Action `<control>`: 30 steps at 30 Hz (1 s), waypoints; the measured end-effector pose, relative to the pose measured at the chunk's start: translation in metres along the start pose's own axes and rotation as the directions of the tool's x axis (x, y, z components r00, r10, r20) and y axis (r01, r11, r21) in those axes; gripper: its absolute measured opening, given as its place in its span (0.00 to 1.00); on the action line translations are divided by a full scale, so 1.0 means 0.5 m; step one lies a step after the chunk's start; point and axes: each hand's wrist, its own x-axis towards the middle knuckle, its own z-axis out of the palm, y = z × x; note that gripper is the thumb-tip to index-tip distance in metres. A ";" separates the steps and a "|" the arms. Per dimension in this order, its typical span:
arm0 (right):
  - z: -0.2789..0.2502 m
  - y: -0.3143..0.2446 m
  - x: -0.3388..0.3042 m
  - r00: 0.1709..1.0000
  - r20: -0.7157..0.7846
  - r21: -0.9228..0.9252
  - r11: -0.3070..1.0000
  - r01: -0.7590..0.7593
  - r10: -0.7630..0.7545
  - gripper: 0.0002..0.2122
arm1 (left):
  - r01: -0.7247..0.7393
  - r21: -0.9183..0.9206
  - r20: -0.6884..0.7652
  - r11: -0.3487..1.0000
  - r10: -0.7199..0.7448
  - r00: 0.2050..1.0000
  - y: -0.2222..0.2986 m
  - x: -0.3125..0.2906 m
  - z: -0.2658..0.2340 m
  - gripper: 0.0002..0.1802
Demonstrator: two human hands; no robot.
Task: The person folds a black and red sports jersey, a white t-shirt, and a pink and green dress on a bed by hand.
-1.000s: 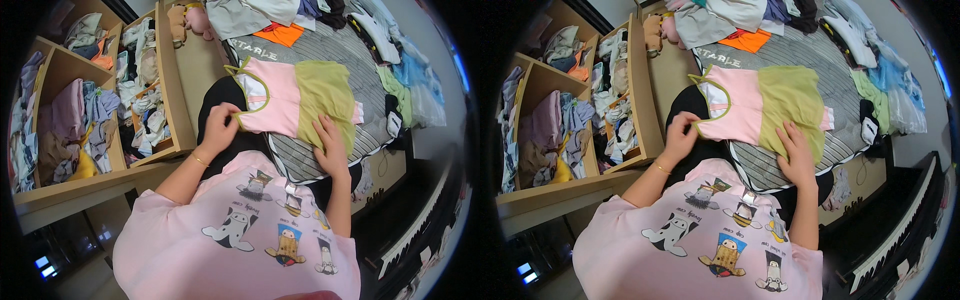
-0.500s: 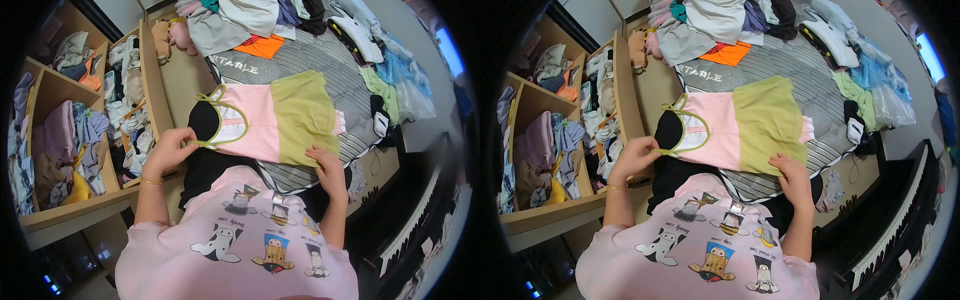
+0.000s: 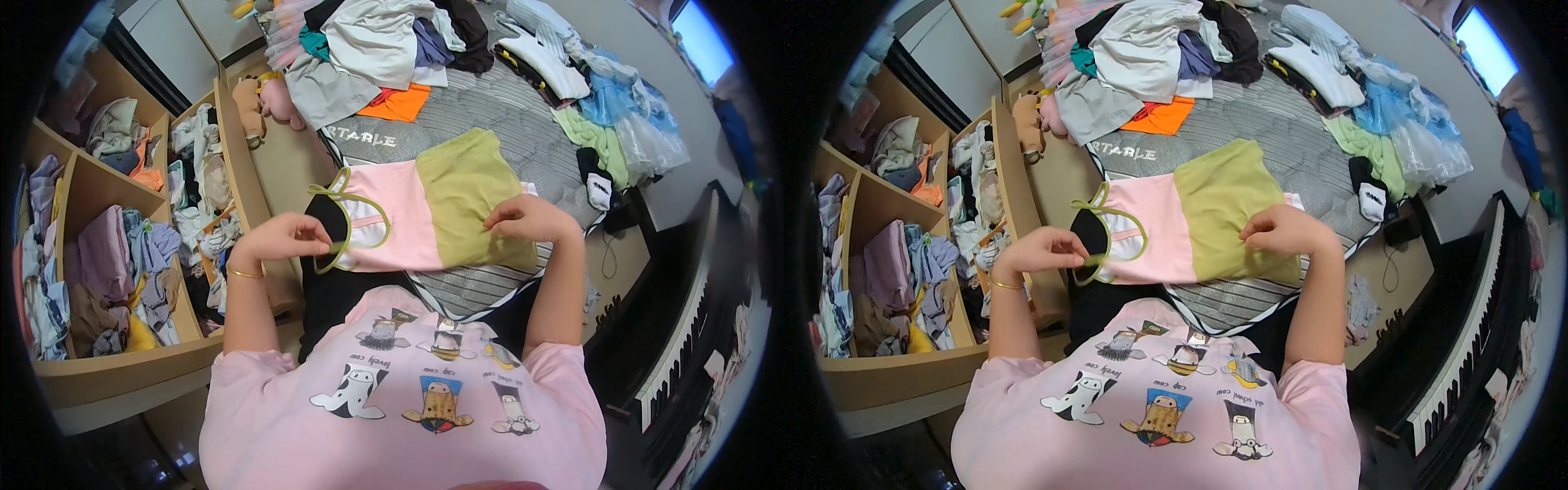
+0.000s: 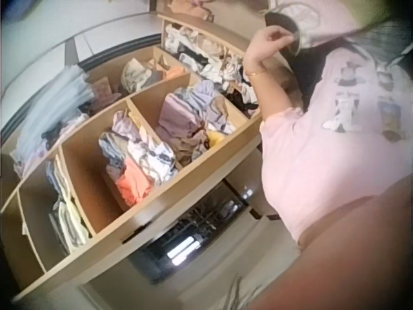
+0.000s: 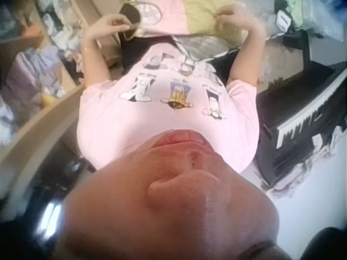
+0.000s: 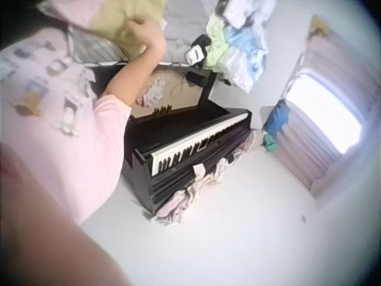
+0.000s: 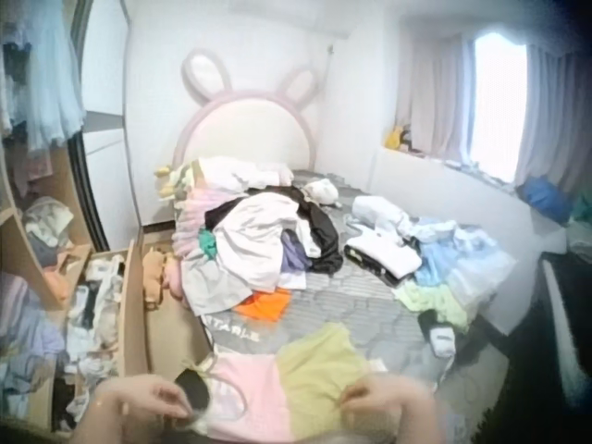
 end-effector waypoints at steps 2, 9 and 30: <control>0.049 -0.018 -0.028 0.991 -0.127 -0.138 0.990 0.029 -0.046 0.16 | 0.049 0.058 -0.055 0.997 -0.046 0.997 -0.037 -0.002 0.033 0.16; 0.263 0.040 -0.018 0.724 -0.633 -0.515 0.847 -0.129 -0.275 0.27 | -0.013 0.188 -0.482 0.982 0.104 0.870 -0.018 0.055 0.144 0.12; 0.291 0.114 -0.086 0.430 -0.852 0.227 0.951 -0.211 0.299 0.14 | -0.305 0.293 -0.249 0.906 0.380 0.891 0.217 0.622 0.233 0.11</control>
